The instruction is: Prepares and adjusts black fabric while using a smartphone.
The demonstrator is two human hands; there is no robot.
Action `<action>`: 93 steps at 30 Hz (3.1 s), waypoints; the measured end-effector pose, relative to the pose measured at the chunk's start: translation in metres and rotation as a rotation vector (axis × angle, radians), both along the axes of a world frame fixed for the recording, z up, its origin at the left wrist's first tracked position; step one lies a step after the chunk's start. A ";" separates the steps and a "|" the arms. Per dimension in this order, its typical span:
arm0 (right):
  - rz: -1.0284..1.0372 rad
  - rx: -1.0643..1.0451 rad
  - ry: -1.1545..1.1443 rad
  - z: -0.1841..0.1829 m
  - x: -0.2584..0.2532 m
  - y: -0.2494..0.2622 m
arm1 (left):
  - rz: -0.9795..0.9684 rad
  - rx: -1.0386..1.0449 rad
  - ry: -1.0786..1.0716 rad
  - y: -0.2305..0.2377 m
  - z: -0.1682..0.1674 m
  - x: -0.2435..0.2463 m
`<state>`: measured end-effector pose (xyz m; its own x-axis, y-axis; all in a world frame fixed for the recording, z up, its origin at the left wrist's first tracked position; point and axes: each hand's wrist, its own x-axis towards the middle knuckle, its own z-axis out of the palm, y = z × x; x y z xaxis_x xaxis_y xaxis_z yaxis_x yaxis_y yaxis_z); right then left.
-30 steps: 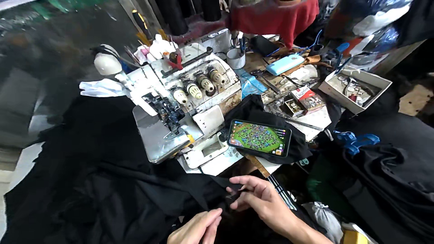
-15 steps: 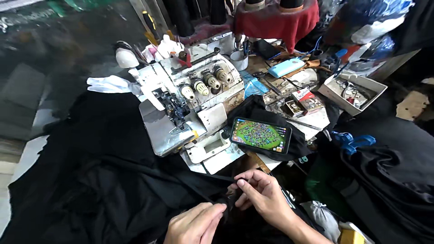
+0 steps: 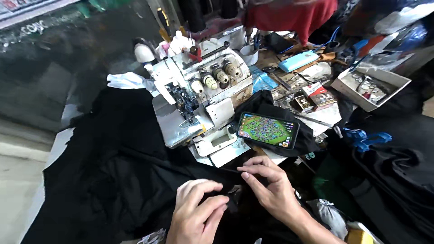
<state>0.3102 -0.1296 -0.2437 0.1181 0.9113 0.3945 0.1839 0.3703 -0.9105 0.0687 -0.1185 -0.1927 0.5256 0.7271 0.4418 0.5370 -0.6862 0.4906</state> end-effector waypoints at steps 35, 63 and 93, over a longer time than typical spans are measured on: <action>-0.503 0.053 -0.553 0.083 0.089 0.038 | 0.105 -0.246 -0.333 0.054 -0.032 -0.004; -0.459 -0.186 -0.536 0.077 0.084 0.066 | 0.121 -0.255 -0.434 0.065 -0.043 -0.003; -0.438 -0.188 -0.463 0.076 0.088 0.064 | 0.145 -0.238 -0.409 0.064 -0.043 -0.001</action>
<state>0.3978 -0.0657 -0.1678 0.3492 0.8761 0.3325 0.6694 0.0151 -0.7428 0.0672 -0.0547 -0.2356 0.2294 0.8859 0.4032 0.3492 -0.4616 0.8155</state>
